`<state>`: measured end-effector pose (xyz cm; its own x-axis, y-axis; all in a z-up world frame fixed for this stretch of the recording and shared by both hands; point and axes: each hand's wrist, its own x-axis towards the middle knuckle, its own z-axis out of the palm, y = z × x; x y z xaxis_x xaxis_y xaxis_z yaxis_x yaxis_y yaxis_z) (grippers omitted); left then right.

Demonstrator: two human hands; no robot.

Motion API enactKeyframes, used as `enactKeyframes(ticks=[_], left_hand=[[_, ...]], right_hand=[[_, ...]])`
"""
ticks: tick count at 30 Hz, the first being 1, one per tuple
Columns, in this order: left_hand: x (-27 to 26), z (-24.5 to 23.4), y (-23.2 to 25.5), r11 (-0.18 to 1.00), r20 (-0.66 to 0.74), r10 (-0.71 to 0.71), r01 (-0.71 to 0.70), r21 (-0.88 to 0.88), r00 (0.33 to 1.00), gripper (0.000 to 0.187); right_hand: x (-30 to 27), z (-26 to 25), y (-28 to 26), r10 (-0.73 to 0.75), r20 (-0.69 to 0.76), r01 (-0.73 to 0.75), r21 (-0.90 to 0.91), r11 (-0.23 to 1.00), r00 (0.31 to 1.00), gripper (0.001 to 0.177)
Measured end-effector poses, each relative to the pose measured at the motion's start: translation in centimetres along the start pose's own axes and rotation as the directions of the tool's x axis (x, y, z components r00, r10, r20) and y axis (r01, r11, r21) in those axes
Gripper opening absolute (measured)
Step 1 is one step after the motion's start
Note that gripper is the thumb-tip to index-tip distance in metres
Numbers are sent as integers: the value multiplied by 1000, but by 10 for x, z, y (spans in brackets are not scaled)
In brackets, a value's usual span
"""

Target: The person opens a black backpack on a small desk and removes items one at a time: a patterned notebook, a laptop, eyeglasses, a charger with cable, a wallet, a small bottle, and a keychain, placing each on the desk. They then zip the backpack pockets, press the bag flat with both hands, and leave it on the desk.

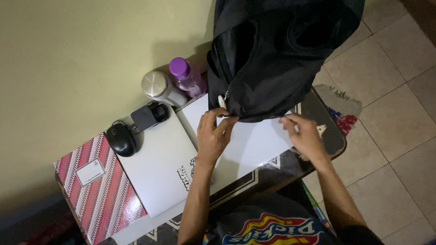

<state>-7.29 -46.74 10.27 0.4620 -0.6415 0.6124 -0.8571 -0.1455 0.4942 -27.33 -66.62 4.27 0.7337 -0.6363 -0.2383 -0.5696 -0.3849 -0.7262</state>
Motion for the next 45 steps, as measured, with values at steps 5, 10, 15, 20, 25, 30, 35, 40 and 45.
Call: enactKeyframes(ticks=[5,10,15,20,25,30,35,40,45], left_hand=[[-2,0,0,1000,-8,-3,3,-5,1000,19],[-1,-1,0,1000,-23,-5,5,2,1000,20],[0,-3,-1,1000,-25,-25,25,0,999,20],[1,-2,-2,1000,-19,-22,22,3,1000,21],[-1,0,-2,999,7,-36,36,2,999,21],[-1,1,-3,998,-16,-59,59,1,998,21],[2,6,0,999,12,-12,12,48,1000,25],[8,17,-1,990,26,84,-87,115,996,29],[14,29,-10,956,-45,209,-194,219,977,19]], right_hand=[[10,-32,15,7,-56,-2,102,995,998,23],[35,-63,26,-73,-118,77,31,997,990,23],[50,-91,23,-168,-245,160,-53,986,955,20],[67,-106,11,-396,-342,295,-312,903,852,13],[77,-102,2,-519,-399,312,-476,822,756,10],[72,-96,-5,-445,-412,256,-438,862,795,10],[53,-83,-7,-559,-401,364,-466,807,726,18],[38,-61,-16,-739,-201,640,-387,663,643,14],[32,-42,-38,-750,-79,686,-350,638,657,31]])
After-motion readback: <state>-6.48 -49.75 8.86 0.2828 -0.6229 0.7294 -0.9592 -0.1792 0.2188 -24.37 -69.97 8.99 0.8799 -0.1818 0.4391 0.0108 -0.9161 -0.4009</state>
